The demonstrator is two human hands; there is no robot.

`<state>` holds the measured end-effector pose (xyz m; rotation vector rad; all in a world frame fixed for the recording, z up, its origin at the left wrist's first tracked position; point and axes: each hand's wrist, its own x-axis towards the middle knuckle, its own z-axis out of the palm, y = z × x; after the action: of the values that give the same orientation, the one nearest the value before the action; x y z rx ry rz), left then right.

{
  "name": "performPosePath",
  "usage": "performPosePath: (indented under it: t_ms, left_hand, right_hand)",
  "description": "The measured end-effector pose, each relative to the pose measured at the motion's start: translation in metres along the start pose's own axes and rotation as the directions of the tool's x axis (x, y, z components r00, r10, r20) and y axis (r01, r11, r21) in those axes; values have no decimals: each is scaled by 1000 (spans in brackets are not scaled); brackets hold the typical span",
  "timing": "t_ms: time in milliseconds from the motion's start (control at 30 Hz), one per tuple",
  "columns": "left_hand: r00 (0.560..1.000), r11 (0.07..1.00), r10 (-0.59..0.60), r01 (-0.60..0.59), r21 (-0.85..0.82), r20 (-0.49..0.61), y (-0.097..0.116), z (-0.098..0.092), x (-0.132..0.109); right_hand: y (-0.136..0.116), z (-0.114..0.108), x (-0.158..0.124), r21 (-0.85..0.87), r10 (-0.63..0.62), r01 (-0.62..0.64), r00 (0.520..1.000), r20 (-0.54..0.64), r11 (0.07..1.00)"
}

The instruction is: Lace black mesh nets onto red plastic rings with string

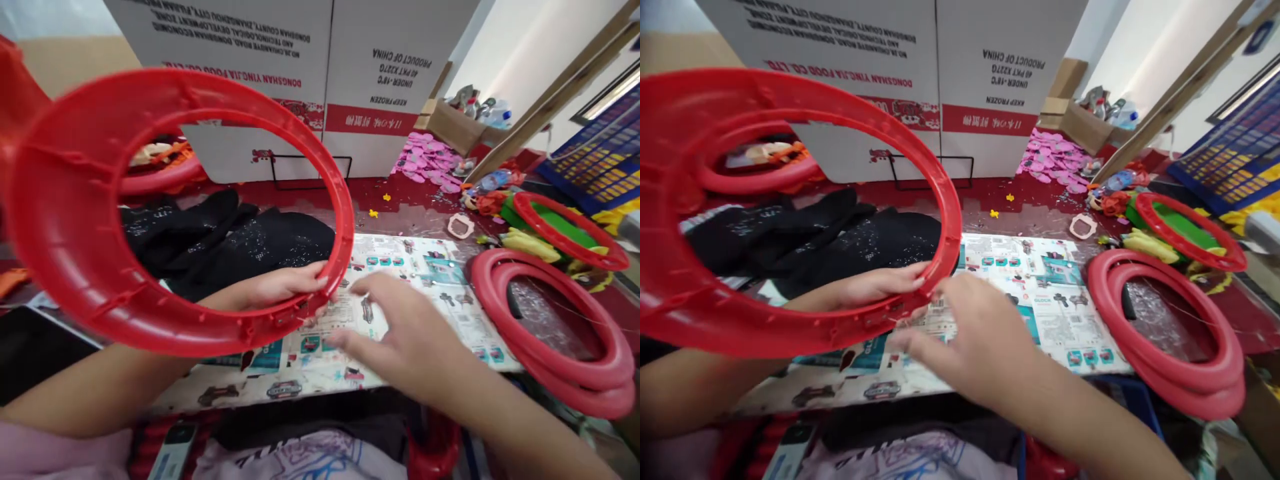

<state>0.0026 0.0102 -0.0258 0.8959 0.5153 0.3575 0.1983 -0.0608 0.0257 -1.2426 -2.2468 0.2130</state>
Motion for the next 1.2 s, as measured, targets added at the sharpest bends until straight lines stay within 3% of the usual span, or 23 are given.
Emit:
performPosePath:
  t_ms: [133, 233, 367, 467, 600, 700, 767, 967, 1067, 1200]
  left_hand:
    - [979, 993, 110, -117, -29, -172, -5, -4, 1]
    - [938, 981, 164, -188, -50, -306, -9, 0, 2]
    - [907, 964, 200, -249, -90, -371, -18, -4, 6]
    - [887, 962, 186, -251, -103, -423, -26, -11, 9]
    - [904, 961, 176, -243, -131, -390, -36, -12, 13]
    - [910, 943, 190, -273, -190, -368, -39, -7, 14]
    - [920, 938, 169, -260, -227, -353, -40, -3, 13]
    - [975, 939, 110, -165, -301, -192, -42, 3, 0]
    - [991, 959, 78, -104, -264, -109, -42, 5, -5]
    - [986, 987, 38, -62, -146, -161, -41, 7, -4]
  right_hand:
    - [2, 40, -2, 141, 85, -124, 963, 255, 982]
    - [13, 52, 6, 166, 101, -174, 922, 375, 971]
    - [21, 55, 13, 20, 63, -74, 944, 324, 997]
    - [28, 53, 17, -102, -70, 105, 951, 302, 989]
    - [35, 50, 34, -276, -334, 407, 902, 274, 871]
    - [40, 52, 46, -277, -482, 530, 847, 223, 802]
    - [45, 55, 48, -239, -525, 555, 831, 181, 796]
    - [58, 70, 33, -112, -496, 497, 867, 33, 861]
    - [57, 71, 29, -87, -494, 494, 869, 21, 865]
    - [55, 63, 31, -125, -528, 531, 847, 59, 838]
